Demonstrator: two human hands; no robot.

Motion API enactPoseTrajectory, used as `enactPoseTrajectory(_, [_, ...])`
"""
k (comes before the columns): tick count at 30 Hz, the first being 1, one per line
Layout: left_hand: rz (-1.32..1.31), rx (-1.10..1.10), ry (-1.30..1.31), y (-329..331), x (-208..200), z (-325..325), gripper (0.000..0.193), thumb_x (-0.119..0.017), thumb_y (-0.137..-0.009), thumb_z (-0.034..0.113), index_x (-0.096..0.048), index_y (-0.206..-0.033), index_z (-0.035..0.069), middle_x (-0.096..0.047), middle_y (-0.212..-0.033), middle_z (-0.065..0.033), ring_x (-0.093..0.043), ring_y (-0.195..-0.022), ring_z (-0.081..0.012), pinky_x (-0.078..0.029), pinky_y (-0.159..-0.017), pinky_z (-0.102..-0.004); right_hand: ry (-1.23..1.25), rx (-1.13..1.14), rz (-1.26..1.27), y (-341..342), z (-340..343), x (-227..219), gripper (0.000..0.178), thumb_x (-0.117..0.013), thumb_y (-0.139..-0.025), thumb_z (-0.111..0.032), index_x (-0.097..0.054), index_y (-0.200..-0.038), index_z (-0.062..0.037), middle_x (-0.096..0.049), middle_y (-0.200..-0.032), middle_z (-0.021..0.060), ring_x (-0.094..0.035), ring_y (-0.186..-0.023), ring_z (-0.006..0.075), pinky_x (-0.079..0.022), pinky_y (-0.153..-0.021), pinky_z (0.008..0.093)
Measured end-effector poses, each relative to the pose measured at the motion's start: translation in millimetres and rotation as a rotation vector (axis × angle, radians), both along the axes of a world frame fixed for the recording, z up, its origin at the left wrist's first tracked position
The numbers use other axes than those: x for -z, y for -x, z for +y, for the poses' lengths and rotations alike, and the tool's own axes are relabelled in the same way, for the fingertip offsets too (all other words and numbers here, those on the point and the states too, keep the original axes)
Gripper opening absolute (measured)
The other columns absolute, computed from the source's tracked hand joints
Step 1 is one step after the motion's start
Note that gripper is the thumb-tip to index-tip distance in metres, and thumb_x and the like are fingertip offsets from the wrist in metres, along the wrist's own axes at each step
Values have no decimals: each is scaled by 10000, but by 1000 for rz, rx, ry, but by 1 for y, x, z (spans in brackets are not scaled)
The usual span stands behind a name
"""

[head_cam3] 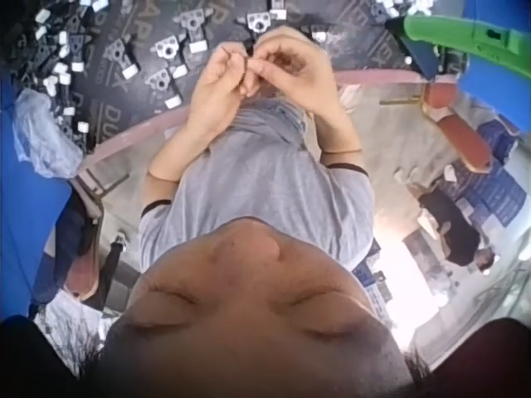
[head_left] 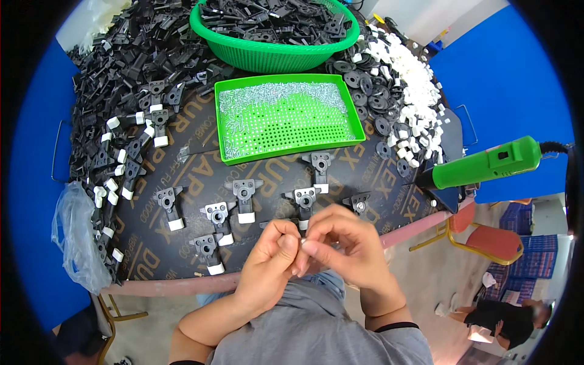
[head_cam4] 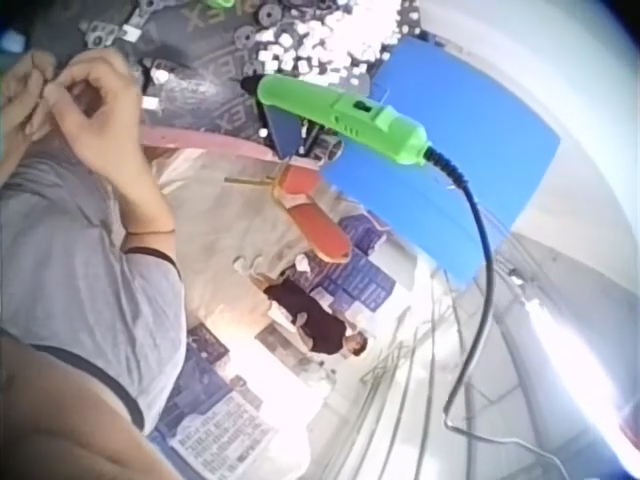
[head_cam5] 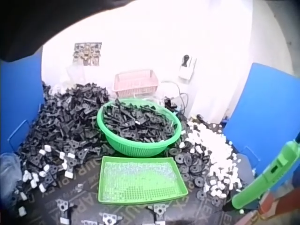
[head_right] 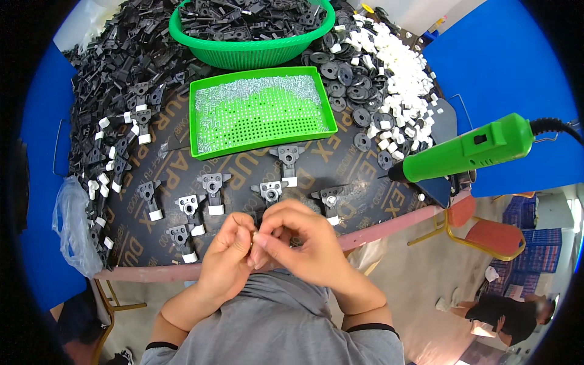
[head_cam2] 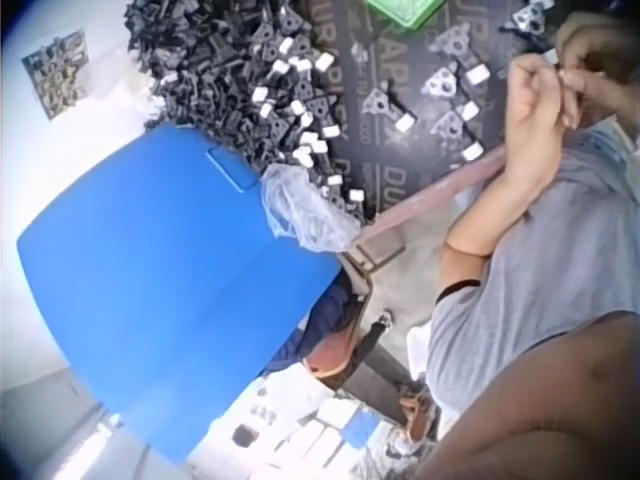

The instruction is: Assembling plastic industrial or toy components by inserting small screws using an electric screwdriver.

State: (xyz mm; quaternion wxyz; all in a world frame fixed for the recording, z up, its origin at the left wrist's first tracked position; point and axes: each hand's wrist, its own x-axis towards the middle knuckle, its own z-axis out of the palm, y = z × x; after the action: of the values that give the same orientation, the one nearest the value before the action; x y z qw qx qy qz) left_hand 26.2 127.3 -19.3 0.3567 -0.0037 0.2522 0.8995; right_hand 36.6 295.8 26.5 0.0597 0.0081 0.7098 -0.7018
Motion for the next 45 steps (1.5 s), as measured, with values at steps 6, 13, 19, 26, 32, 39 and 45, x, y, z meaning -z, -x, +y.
enactPoseTrajectory(6, [-184,-99,107,-1,-27,-20,193,-456,-1024,122,-498,-1191,35,-564,-961,-65,-545,-822,-166,-479,-821,-315,-795,258,318,64,42,21,70,-707,-830,-56,-647,-855,-33,-571,-848,33,-523,-687,122,-426,-603,252])
enactPoseTrajectory(13, [-137,-70,229,-2,-26,-32,231,-535,-1001,145,-548,-1204,37,-611,-959,-69,-555,-775,-128,-516,-777,-320,-967,171,312,80,48,41,123,-731,-827,-100,-640,-845,-21,-582,-835,97,-541,-683,229,-461,-641,330])
enactPoseTrajectory(19, [-133,-64,224,-3,-17,-28,265,-536,-1009,204,-576,-1196,20,-635,-967,-65,-572,-778,-118,-529,-776,-321,-674,233,216,70,35,21,131,-750,-809,-96,-631,-813,-41,-570,-838,24,-519,-712,135,-431,-643,276])
enactPoseTrajectory(26, [-105,-2,6,-2,-5,-25,262,-565,-995,200,-617,-1182,23,-664,-1032,-60,-627,-900,-122,-548,-858,-327,-514,-243,479,31,-1,-25,267,-796,-713,-121,-727,-962,-55,-660,-1057,82,-595,-961,242,-444,-851,356])
enactPoseTrajectory(32, [-50,-34,-25,-6,-3,-25,259,-543,-1004,165,-623,-1197,12,-666,-1092,-64,-626,-942,-116,-543,-880,-314,-451,-322,471,35,2,-19,263,-781,-722,-120,-727,-972,-60,-680,-1081,72,-601,-994,254,-441,-906,382])
enactPoseTrajectory(39, [-136,33,-20,-7,-10,-23,264,-545,-1001,140,-622,-1204,-9,-663,-1121,-90,-630,-983,-144,-525,-909,-304,-441,-320,476,30,3,-16,232,-801,-693,-130,-744,-909,-69,-689,-1071,68,-599,-1006,256,-450,-894,380])
enactPoseTrajectory(45, [-42,213,99,-17,0,-20,221,-556,-990,114,-628,-1148,-23,-661,-1065,-102,-647,-994,-183,-527,-905,-359,-367,-351,419,6,18,-19,170,-810,-679,-137,-760,-830,-75,-693,-960,65,-614,-865,224,-458,-795,358])
